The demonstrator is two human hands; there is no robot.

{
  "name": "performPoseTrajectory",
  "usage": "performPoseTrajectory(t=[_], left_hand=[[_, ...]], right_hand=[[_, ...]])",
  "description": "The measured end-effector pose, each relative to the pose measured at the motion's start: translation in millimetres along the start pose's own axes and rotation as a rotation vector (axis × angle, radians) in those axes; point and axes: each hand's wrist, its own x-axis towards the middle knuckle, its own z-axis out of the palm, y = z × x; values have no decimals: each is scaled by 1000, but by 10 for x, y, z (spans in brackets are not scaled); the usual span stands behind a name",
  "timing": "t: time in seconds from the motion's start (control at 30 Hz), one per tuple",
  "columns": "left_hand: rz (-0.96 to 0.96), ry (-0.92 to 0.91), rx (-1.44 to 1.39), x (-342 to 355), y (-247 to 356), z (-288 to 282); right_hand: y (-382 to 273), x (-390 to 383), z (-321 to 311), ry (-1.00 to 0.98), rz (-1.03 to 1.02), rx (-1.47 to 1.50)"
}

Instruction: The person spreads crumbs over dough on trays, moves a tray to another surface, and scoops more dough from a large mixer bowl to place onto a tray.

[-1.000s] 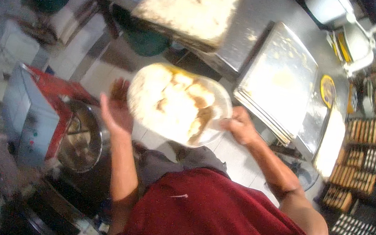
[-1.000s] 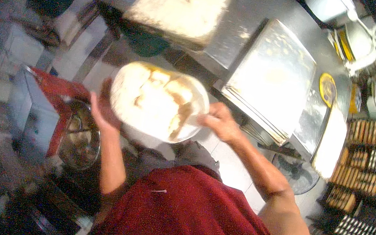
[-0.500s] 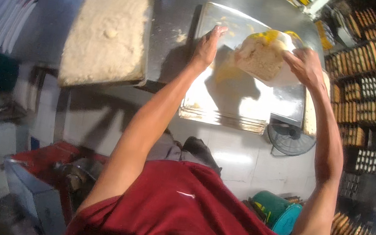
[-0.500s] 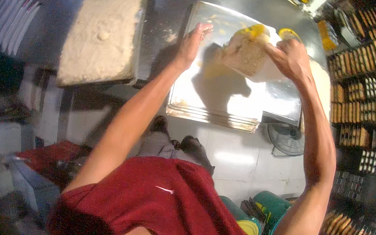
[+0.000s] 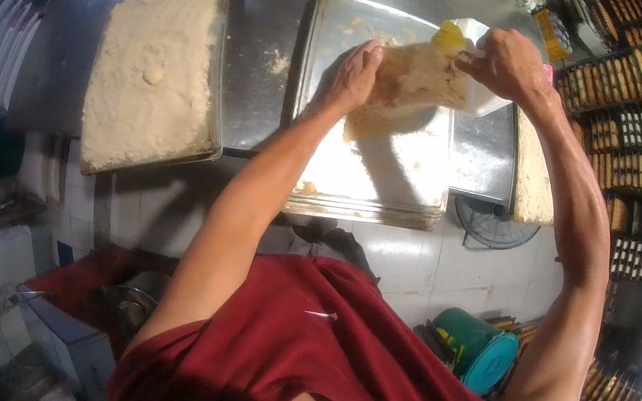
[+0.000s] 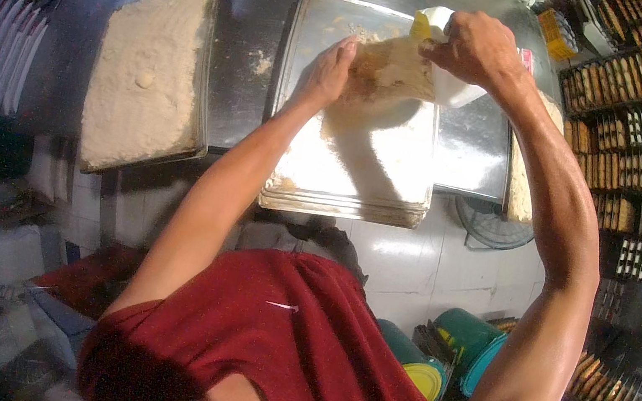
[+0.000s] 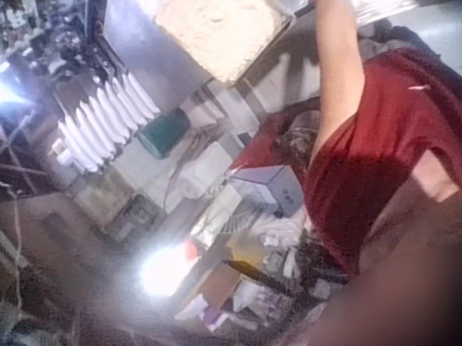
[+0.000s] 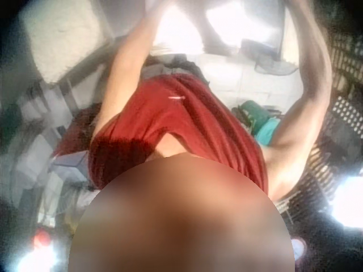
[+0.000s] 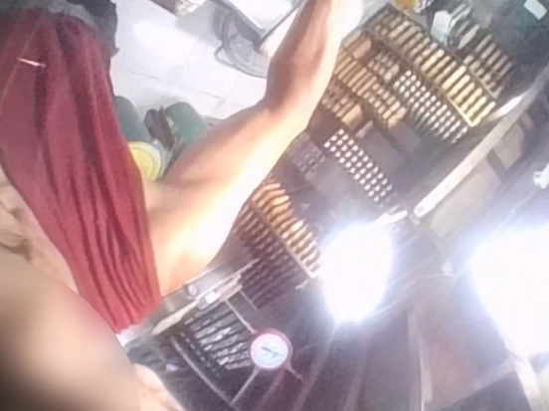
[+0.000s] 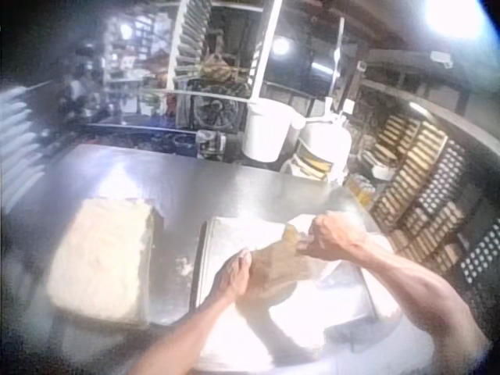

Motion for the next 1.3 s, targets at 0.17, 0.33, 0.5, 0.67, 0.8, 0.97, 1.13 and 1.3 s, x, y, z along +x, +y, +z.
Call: performPoseTrajectory(t=[0.17, 0.33, 0.5, 0.67, 0.8, 0.97, 1.13, 1.3], left_hand=[[126, 1, 135, 149, 89, 206], [277, -2, 254, 222, 32, 467], [354, -193, 615, -52, 243, 491], [351, -311, 697, -443, 513, 358], [334, -289, 691, -421, 572, 573], [381, -296, 810, -423, 536, 988], [112, -281, 1025, -293, 669, 1272], [38, -207, 744, -184, 656, 1110]], right_hand=[[243, -30, -53, 55, -83, -35], [500, -176, 47, 105, -140, -102], [902, -473, -50, 107, -91, -80], [1887, -890, 426, 172, 97, 178], [2586, -1385, 1424, 332, 489, 413], [2738, -1965, 2352, 425, 806, 929], [3030, -2087, 2709, 244, 887, 909], [2834, -1950, 2379, 594, 588, 360]])
